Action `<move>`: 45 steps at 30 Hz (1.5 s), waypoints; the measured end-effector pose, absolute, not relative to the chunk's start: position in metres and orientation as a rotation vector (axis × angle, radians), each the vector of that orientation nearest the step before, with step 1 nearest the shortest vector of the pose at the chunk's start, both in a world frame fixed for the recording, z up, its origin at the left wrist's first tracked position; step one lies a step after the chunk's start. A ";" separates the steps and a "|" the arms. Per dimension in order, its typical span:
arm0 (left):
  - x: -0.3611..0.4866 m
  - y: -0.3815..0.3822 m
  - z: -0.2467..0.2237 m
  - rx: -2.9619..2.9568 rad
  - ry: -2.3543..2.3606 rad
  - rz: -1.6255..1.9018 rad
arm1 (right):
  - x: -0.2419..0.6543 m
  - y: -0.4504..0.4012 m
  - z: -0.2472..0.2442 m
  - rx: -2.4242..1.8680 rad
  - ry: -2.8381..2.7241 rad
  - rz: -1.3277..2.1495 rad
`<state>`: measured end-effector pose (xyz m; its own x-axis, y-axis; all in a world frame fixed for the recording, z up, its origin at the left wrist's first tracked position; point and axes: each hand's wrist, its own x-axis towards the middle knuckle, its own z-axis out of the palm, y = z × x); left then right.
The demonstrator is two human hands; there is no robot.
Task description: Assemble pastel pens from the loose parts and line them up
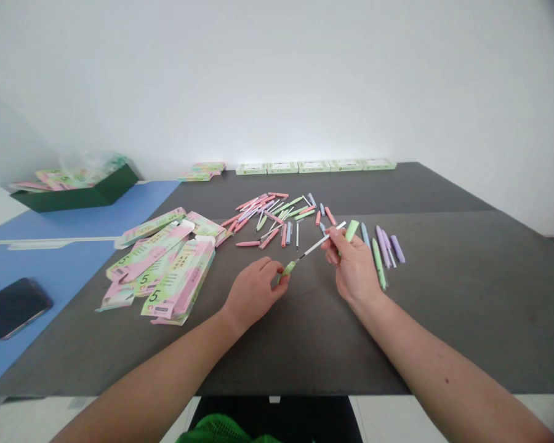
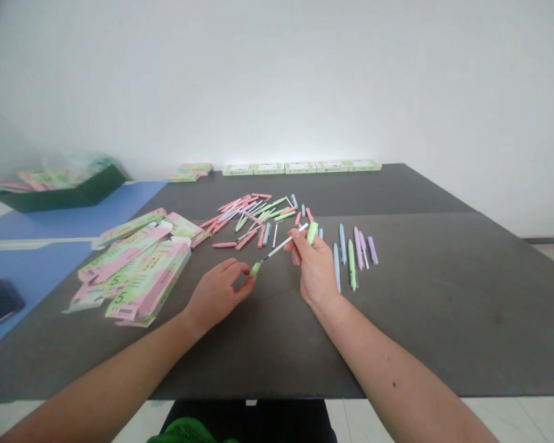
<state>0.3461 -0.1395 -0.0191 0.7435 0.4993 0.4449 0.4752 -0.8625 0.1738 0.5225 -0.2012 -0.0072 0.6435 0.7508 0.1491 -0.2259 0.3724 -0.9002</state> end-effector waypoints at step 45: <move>0.334 -0.156 -0.007 2.964 0.465 1.405 | 0.502 -0.258 0.030 -0.908 -1.295 -0.008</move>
<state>0.3342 -0.1560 -0.0067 0.6040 0.1770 0.7771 0.3215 -0.9463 -0.0344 0.5016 -0.2579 0.0300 0.3225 0.4702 0.8215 0.4799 0.6668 -0.5701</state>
